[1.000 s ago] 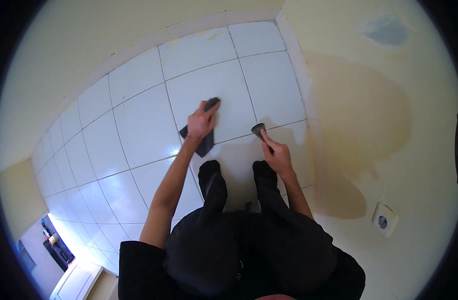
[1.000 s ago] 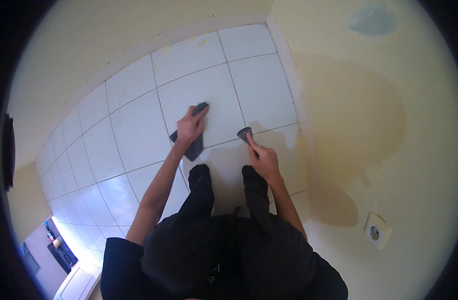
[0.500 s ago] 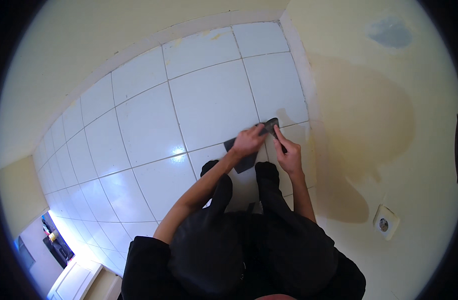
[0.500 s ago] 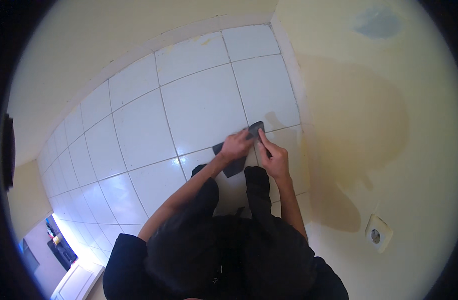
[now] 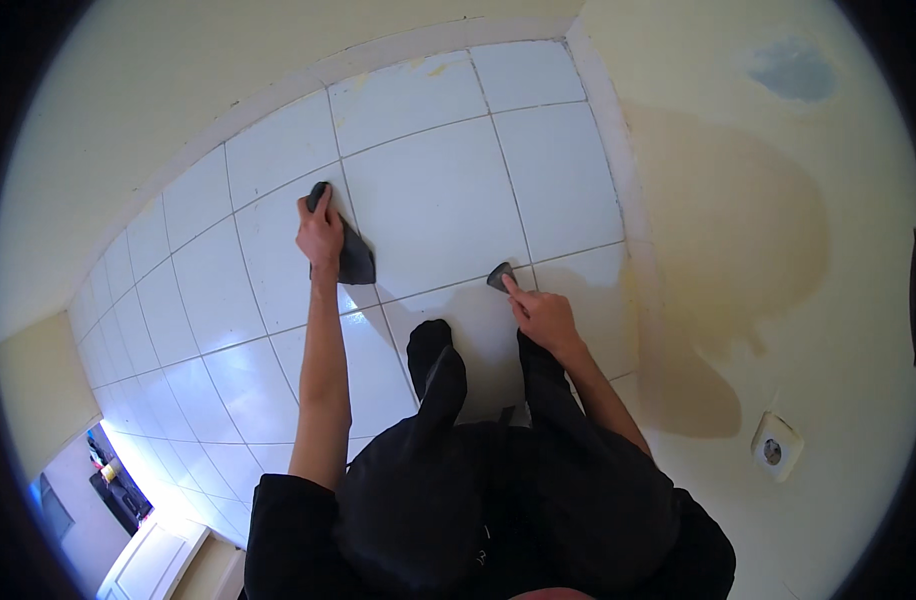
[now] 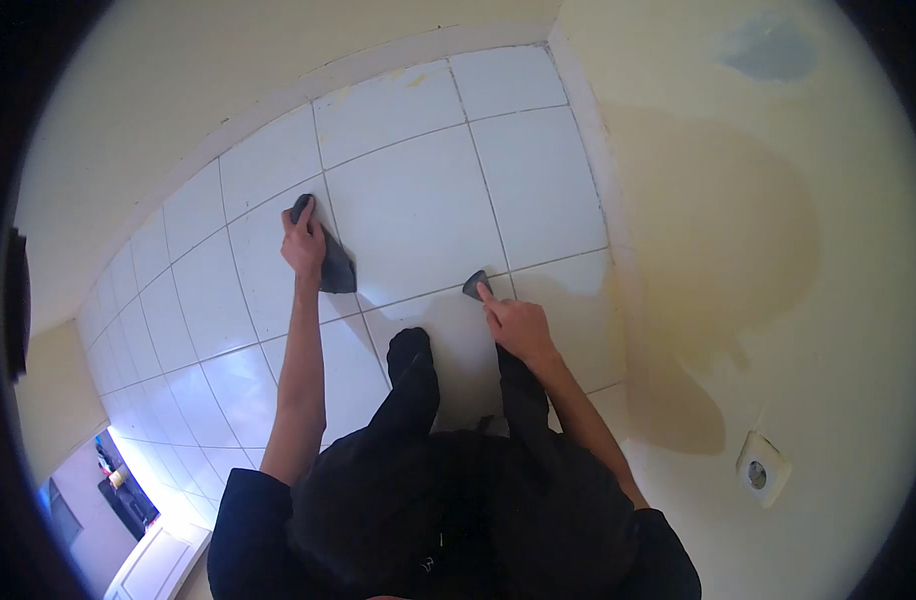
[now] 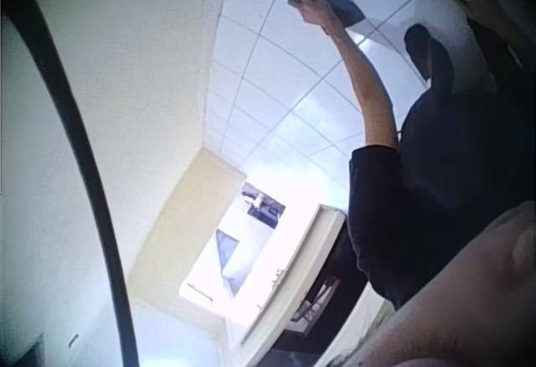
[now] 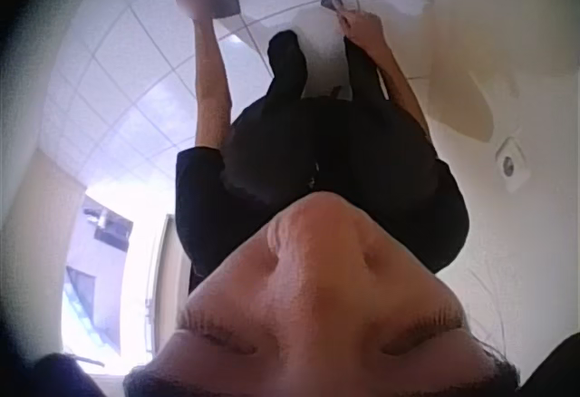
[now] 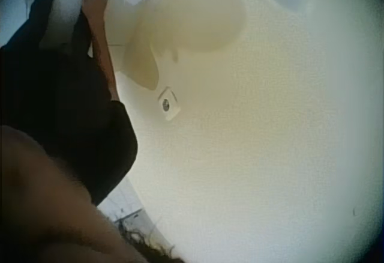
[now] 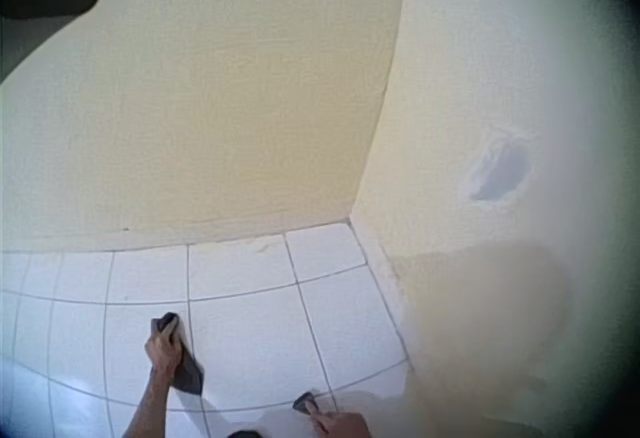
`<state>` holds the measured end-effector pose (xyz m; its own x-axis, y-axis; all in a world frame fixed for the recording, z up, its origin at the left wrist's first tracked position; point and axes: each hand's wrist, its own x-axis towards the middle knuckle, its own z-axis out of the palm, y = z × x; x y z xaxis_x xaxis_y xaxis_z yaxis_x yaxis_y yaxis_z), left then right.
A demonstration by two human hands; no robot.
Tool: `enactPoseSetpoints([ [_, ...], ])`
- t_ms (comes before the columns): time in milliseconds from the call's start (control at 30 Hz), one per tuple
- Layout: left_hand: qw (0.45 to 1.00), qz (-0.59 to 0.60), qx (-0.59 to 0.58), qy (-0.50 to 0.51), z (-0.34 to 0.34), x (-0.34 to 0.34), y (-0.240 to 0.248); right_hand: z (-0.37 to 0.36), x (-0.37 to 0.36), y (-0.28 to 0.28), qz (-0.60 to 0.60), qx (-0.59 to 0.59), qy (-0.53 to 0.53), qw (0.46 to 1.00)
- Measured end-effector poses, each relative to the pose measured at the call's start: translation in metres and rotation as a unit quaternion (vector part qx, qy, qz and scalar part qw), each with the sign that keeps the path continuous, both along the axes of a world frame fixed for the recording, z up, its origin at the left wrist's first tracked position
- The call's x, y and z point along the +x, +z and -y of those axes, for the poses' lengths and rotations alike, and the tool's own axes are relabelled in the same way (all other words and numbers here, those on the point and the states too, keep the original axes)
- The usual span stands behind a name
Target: The person is using a scraper and a spreader to work on the material in the gaps between floor tiles.
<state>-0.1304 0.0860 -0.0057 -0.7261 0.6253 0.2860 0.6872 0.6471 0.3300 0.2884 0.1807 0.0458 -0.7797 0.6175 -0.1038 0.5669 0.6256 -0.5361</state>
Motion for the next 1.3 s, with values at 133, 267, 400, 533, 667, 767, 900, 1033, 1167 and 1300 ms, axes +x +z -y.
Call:
enactPoseSetpoints([
  [133, 0.999, 0.015, 0.003, 0.037, 0.006, -0.010, -0.007, 0.020, -0.017, -0.021, 0.021, 0.006, 0.046, 0.999],
  [267, 0.998, 0.024, 0.016, 0.049, 0.003, -0.006, -0.008, 0.026, -0.026, -0.034, 0.042, 0.013, 0.048, 0.998],
  [400, 0.998, 0.028, 0.017, 0.052, 0.007, -0.007, -0.009, 0.030, -0.027, -0.031, 0.072, 0.011, 0.053, 0.996],
  [533, 0.998, 0.026, 0.016, 0.059, 0.007, -0.006, -0.007, 0.034, -0.032, -0.029, 0.062, -0.001, 0.042, 0.997],
  [667, 0.998, 0.026, 0.024, 0.056, 0.003, -0.001, -0.005, 0.032, -0.034, -0.037, 0.048, -0.002, 0.056, 0.997],
  [767, 0.998, 0.031, 0.015, 0.058, 0.007, -0.008, -0.008, 0.026, -0.060, -0.037, 0.015, 0.000, 0.090, 0.996],
  [900, 0.998, 0.028, 0.027, 0.052, 0.004, -0.006, -0.011, 0.016, -0.092, -0.037, 0.010, -0.028, 0.098, 0.995],
  [1033, 0.998, 0.029, 0.028, 0.052, 0.007, -0.008, -0.011, 0.020, -0.092, -0.032, 0.025, -0.004, 0.122, 0.992],
  [1167, 0.998, 0.020, 0.034, 0.045, 0.009, -0.008, -0.009, 0.027, -0.088, -0.030, 0.001, -0.011, 0.116, 0.993],
  [1300, 0.997, 0.049, 0.007, -0.058, 0.011, 0.008, 0.002, 0.024, -0.086, -0.019, -0.055, -0.052, 0.083, 0.994],
])
